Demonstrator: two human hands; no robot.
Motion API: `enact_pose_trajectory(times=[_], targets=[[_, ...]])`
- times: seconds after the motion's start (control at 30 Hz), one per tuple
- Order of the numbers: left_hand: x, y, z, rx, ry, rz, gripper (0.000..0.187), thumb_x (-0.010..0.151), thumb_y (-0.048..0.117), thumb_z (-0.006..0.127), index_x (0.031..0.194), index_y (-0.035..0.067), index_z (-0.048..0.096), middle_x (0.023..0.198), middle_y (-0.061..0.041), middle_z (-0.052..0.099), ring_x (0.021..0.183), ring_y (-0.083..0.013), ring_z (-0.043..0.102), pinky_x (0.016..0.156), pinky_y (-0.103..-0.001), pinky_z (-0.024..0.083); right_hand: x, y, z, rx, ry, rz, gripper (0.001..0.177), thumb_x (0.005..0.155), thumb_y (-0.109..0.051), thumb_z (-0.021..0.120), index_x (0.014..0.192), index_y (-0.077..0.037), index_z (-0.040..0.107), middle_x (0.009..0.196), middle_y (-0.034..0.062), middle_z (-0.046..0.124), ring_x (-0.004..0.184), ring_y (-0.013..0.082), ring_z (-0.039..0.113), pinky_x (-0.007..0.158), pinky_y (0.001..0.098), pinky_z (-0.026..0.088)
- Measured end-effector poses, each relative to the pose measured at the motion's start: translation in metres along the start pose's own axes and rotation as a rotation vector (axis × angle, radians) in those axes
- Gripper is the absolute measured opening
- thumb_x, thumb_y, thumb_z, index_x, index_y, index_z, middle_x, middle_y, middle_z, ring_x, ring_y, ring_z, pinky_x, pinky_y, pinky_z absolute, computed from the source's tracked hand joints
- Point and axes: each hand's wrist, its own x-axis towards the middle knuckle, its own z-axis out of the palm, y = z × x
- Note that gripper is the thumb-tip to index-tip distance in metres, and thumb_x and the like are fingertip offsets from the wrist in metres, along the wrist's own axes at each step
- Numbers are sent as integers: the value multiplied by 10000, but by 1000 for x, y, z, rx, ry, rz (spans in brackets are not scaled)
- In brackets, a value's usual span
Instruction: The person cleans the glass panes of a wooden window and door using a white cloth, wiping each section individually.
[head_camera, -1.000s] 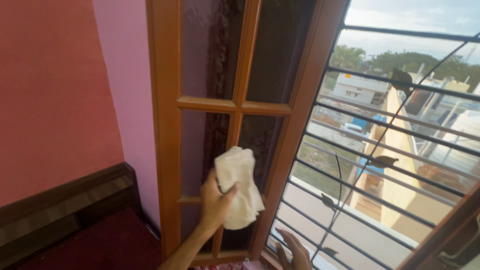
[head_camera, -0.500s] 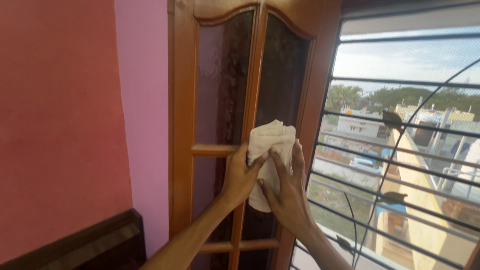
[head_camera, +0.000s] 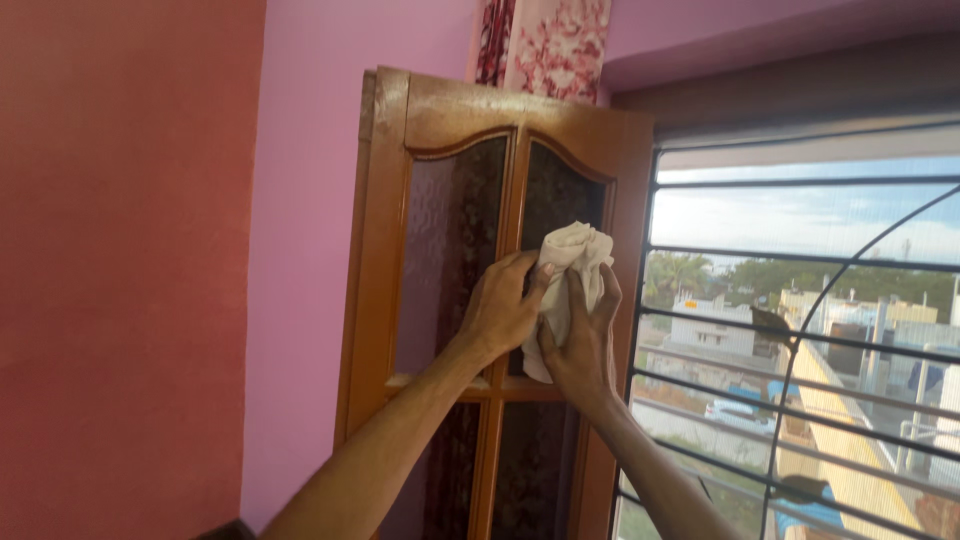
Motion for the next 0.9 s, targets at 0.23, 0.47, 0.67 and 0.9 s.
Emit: enact_pose_trajectory(times=[0.23,0.47,0.67,0.9], targets=[[45,-25,-13,625,196,433,558,965,192,557,1471,-27,470,1394,-210,545,1326,-359,490,1118,-514,387,28,12,0,-53,-80,100,752,881,-191,684,1508,24,329,1569,251,107,1446,504,296,1102,518,478],[61,-53,-13,779,263,435,645,982,264,495,1555,8,347,1576,-219,383,1478,-394,348,1228,-555,247,38,15,-1,-560,-106,-95,693,907,-292,581,1457,50,336,1545,302,175,1496,498,105,1189,591,196],[59,-62,-14,787,271,499,646,997,290,482,1560,8,337,1595,-223,371,1482,-389,351,1225,-571,256,39,30,9,-531,-135,-211,731,860,-206,467,1460,158,260,1616,336,198,1549,459,96,1275,543,114],[58,-70,-9,747,315,501,638,1034,299,421,1606,54,284,1640,-184,334,1529,-349,310,1269,-553,210,30,40,23,-498,-132,-251,696,1006,-329,336,1546,91,204,1653,307,123,1553,436,39,1254,542,77]])
